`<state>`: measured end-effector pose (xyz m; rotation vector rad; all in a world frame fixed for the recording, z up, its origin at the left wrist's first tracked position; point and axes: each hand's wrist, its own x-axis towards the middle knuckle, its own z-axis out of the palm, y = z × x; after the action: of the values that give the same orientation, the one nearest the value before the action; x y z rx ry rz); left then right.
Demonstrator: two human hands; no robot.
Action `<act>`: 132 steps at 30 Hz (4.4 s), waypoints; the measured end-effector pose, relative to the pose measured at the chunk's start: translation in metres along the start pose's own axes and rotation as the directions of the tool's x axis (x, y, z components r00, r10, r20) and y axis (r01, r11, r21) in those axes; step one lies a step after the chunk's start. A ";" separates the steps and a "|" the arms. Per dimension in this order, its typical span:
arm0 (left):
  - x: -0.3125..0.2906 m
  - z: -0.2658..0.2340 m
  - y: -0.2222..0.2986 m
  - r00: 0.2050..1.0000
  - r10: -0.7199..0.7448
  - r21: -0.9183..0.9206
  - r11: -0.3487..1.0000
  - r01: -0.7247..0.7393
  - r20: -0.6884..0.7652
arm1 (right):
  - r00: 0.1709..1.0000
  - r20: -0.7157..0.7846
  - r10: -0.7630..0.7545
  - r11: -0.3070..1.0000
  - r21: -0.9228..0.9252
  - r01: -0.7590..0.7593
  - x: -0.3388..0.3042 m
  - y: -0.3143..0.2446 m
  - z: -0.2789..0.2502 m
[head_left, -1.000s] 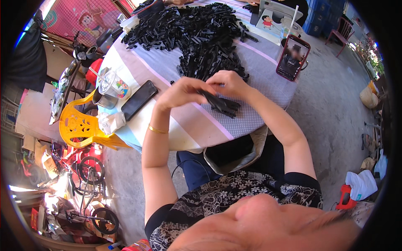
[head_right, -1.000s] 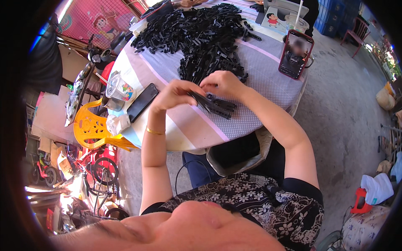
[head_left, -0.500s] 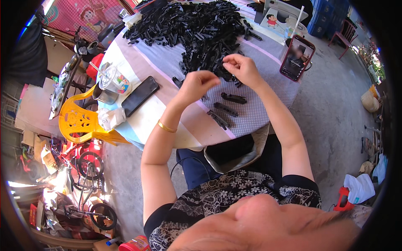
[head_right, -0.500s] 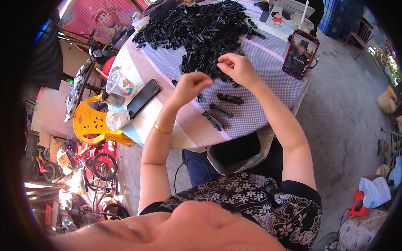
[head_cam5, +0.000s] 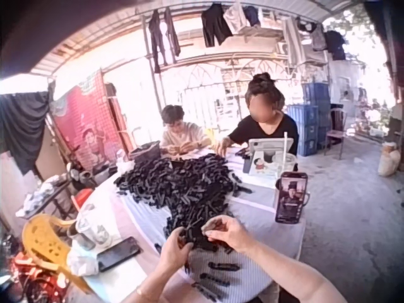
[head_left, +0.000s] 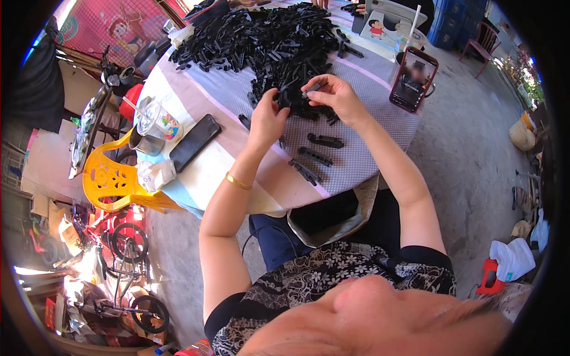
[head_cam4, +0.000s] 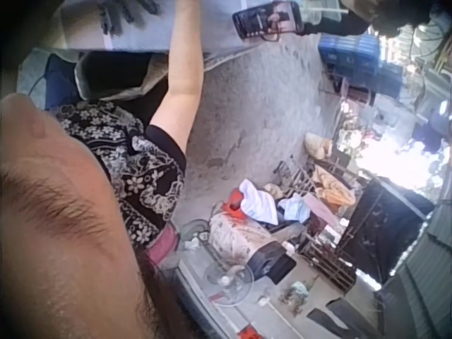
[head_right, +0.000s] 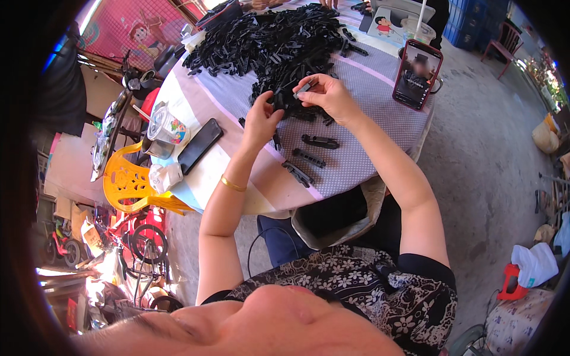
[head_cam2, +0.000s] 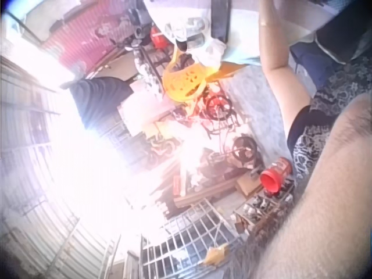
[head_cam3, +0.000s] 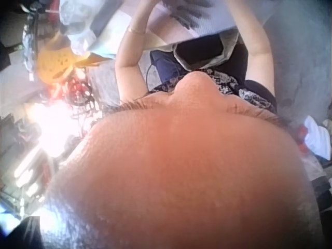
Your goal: The person assembles plastic components by snapping pieces together by hand and dumps parts from a basket into a bag.
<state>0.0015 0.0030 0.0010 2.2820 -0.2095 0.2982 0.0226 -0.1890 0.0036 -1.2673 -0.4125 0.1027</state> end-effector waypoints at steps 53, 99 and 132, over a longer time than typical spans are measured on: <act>-0.009 -0.020 0.026 0.965 0.251 -0.194 0.946 -0.260 -0.070 | 0.932 0.166 -0.323 0.725 -0.589 0.357 -0.017 -0.011 0.019; -0.012 -0.020 0.019 0.869 0.263 -0.262 0.951 -0.162 0.419 | 0.964 0.042 -0.262 0.720 -0.657 0.224 -0.006 -0.002 0.002; 0.002 -0.008 0.001 0.967 0.189 0.187 0.970 -0.157 -0.171 | 0.987 0.108 -0.119 0.933 -0.328 0.148 -0.006 0.002 0.010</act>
<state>0.0024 0.0082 0.0070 2.3915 -0.2966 0.6426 0.0141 -0.1813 0.0021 -1.5693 -0.6086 -0.0307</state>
